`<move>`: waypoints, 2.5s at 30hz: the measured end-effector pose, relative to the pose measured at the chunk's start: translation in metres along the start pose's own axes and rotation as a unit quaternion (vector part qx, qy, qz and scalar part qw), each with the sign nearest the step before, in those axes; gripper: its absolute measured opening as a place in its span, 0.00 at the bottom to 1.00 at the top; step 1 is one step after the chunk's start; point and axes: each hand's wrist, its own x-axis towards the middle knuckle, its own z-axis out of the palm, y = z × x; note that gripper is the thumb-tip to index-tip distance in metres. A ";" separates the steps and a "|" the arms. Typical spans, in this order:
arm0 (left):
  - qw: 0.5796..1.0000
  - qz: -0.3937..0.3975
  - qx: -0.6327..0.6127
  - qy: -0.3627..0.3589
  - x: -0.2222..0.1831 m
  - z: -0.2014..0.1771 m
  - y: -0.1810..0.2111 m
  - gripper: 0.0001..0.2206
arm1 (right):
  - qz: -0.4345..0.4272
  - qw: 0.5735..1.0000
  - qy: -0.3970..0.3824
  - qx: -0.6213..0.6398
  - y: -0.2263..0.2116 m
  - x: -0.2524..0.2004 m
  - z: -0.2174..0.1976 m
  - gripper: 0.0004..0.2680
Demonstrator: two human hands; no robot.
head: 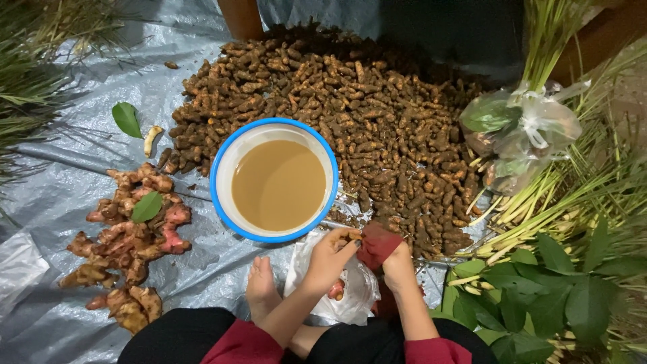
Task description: The person sits on the floor and cleans small roots by hand, سپس picks leaves from bundles of stalks and places them together on the floor.
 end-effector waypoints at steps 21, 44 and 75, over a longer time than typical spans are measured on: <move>0.993 -0.045 -0.072 -0.084 -0.036 0.010 -0.034 0.25 | 0.066 0.973 0.087 0.202 0.000 -0.062 -0.044 0.09; 0.941 0.187 0.276 -0.058 -0.050 -0.002 -0.054 0.15 | 0.003 0.999 -0.003 -0.041 0.044 -0.070 -0.056 0.08; 0.992 -0.069 -0.008 -0.103 -0.072 0.005 -0.063 0.23 | 0.052 0.988 0.099 0.102 0.031 -0.063 -0.051 0.08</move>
